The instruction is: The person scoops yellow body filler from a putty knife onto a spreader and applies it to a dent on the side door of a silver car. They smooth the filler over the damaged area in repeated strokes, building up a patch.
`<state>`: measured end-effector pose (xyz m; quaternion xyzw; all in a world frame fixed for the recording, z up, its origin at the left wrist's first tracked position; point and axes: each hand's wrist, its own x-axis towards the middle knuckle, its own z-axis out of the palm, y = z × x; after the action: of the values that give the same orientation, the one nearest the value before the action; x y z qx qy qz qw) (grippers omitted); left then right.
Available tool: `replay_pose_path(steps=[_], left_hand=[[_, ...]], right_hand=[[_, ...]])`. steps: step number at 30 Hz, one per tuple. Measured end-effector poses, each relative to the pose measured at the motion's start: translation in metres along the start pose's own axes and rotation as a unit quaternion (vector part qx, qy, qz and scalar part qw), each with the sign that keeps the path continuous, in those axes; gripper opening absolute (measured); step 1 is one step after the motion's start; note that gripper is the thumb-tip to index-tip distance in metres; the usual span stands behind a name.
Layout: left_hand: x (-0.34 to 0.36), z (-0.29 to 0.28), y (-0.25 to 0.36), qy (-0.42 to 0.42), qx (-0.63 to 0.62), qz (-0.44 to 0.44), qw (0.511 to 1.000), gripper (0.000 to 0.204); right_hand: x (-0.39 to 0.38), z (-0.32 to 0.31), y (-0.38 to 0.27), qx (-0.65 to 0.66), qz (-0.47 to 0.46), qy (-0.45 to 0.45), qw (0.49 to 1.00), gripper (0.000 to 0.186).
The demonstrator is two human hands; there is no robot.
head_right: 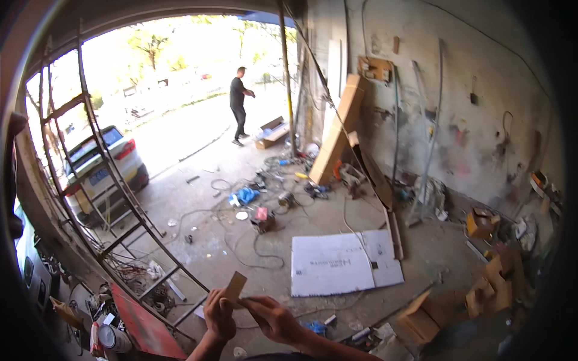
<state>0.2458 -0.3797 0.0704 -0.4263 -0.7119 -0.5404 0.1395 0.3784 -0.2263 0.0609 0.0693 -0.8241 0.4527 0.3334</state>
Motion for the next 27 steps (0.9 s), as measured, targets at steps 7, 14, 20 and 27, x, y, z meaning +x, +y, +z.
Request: replay_pose_path(steps=[7, 14, 20, 27], left_hand=[[-0.034, 0.003, -0.072, 0.142, -0.342, -0.240, 0.897, 0.052], [-0.056, 0.021, -0.051, 0.094, -0.583, -0.370, 0.717, 0.039], [-0.038, -0.003, -0.027, 0.043, -0.529, -0.305, 0.790, 0.041], [-0.023, 0.009, -0.007, 0.098, -0.549, -0.332, 0.761, 0.052]], right_hand=[[0.006, -0.023, 0.002, 0.031, 0.016, 0.030, 0.999, 0.033], [0.023, -0.025, -0.003, -0.088, -0.010, 0.101, 0.991, 0.033], [0.023, -0.032, 0.006, -0.008, -0.054, 0.004, 0.999, 0.056], [0.028, -0.023, -0.008, -0.219, -0.068, 0.036, 0.973, 0.063]])
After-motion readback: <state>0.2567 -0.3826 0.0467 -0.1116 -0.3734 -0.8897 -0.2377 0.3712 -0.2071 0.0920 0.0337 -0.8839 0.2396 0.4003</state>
